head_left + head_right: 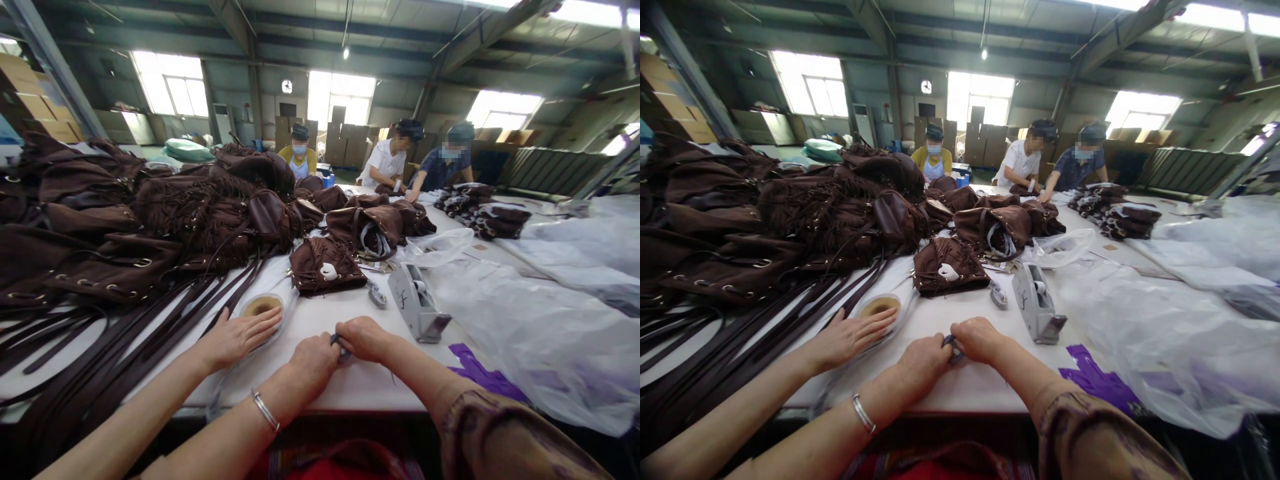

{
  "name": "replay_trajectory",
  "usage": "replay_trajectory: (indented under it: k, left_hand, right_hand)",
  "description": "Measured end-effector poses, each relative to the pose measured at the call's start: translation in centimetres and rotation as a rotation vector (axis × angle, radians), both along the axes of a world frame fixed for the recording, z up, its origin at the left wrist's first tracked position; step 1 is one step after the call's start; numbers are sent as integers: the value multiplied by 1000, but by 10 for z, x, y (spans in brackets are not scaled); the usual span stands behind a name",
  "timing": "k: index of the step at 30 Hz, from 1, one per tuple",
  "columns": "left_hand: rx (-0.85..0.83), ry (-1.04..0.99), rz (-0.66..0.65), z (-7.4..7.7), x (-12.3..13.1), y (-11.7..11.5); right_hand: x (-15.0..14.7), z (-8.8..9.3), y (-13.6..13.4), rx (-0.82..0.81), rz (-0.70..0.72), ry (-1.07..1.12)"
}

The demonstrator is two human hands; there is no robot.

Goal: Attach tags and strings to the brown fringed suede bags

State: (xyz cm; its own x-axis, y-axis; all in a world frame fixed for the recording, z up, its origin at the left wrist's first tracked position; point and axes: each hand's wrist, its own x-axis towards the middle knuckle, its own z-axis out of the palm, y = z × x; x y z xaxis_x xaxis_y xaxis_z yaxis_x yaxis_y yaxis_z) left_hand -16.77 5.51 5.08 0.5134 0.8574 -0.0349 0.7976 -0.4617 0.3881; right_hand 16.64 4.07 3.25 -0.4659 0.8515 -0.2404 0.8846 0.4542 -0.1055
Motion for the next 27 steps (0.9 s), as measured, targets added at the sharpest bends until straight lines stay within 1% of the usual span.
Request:
replay_trajectory:
  k: [1, 3, 4, 6, 8, 10, 11, 12, 13, 14, 15, 17, 18, 19, 20, 21, 22, 25, 26, 27]
  left_hand:
    - [-63, -29, -50, -5, 2, 1]
    - [-170, -86, -113, -14, 7, 5]
    - [-195, -101, -112, -15, 8, 8]
    - [-210, -110, -106, -12, 5, 13]
    - [-191, -126, -85, 2, -4, 14]
    - [-123, -113, -44, 21, -8, 7]
    - [-71, -89, -21, 29, -3, 1]
    - [-27, -35, -21, 35, 9, -8]
    - [18, 52, -20, 37, 28, -17]
    - [26, 73, -35, 35, 53, -26]
    - [21, 81, -66, 29, 81, -35]
    - [4, 99, -117, 9, 139, -49]
    - [-3, 126, -119, -1, 163, -54]
    - [15, 158, -130, -11, 180, -56]
    - [22, 184, -135, -18, 190, -57]
    - [30, 211, -152, -22, 193, -57]
    - [35, 235, -176, -24, 190, -55]
    - [28, 281, -266, -18, 171, -48]
    - [26, 279, -280, -16, 167, -46]
    - [23, 266, -281, -14, 166, -45]
  right_hand:
    - [0, -1, 0, 17, -43, 0]
    - [1, -5, -1, 27, -191, 3]
    - [1, -7, -2, 21, -245, 1]
    - [3, -9, -5, 4, -265, -7]
    - [6, -6, -7, -3, -200, 2]
    - [9, -1, -7, -14, -69, 4]
    - [10, 1, -7, -17, 6, 2]
    - [10, 3, -6, -16, 66, 0]
    - [10, 3, -6, -5, 88, 4]
    - [9, 2, -7, 11, 55, 12]
    - [9, 1, -8, 23, -26, 23]
    - [8, -3, -11, 26, -216, 25]
    - [8, -4, -12, 19, -280, 16]
    - [8, -5, -14, 10, -308, 4]
    - [9, -4, -15, 3, -308, -3]
    - [10, -3, -15, -2, -273, -4]
    - [11, -1, -15, -6, -210, -2]
    - [15, 5, -12, -27, 60, 1]
    - [15, 6, -10, -19, 114, 4]
    - [16, 6, -10, -1, 110, 13]
